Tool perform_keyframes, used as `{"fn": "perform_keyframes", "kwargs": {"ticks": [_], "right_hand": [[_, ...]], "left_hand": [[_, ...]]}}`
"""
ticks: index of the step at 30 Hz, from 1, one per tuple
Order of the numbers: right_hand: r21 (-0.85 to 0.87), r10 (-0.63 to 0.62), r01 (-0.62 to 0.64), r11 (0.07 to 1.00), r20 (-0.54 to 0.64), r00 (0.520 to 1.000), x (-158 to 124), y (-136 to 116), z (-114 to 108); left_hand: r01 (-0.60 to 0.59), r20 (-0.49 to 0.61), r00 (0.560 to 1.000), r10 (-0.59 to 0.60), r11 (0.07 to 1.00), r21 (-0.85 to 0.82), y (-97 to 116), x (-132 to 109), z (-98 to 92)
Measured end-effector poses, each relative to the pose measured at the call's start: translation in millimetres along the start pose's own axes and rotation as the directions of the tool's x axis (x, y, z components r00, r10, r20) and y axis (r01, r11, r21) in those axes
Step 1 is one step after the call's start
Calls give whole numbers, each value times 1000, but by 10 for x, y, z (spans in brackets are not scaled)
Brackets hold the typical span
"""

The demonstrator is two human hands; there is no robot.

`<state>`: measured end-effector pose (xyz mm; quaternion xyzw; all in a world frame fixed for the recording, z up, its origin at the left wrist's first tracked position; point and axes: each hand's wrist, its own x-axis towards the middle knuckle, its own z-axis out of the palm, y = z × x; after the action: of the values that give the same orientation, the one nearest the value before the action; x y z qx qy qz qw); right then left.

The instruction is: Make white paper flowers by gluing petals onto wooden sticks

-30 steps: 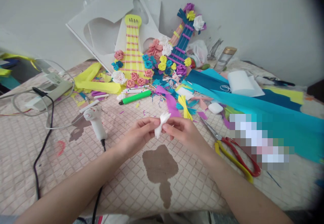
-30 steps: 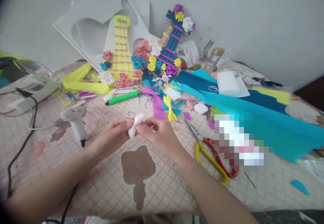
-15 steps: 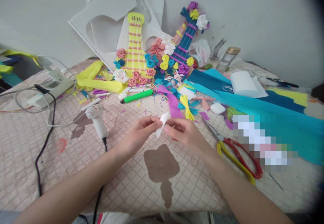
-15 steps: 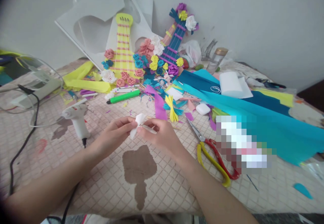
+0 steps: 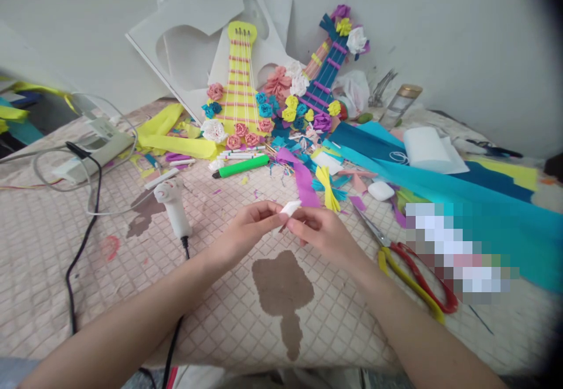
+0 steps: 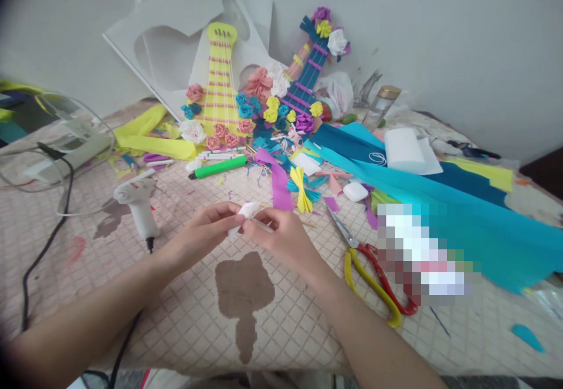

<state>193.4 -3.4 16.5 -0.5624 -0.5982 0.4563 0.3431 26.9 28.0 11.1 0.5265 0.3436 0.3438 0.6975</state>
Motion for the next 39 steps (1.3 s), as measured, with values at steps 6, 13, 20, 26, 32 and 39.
{"fn": "perform_keyframes", "kwargs": {"ticks": [6, 13, 20, 26, 32, 39], "right_hand": [[75, -14, 12, 997, 24, 1000, -12, -55, -5], [20, 61, -61, 998, 35, 998, 3, -39, 18], [-77, 118, -118, 990, -4, 993, 66, 133, 134], [-85, 157, -158, 984, -17, 987, 60, 184, 155], [-136, 140, -150, 979, -77, 987, -216, 111, -12], [-563, 73, -391, 728, -503, 861, -908, 356, -676]], "left_hand": [[-3, -53, 999, 4, 1000, 23, 34, 29, -81], [19, -40, 999, -10, 974, 224, 137, 54, -191], [-49, 7, 999, 51, 908, 417, 95, 118, -285], [-81, 41, 997, 70, 895, 439, 280, 104, -213], [-89, 184, 983, -3, 866, 492, 396, 189, -213], [-126, 255, 964, -73, 720, 683, 541, 258, -178]]}}
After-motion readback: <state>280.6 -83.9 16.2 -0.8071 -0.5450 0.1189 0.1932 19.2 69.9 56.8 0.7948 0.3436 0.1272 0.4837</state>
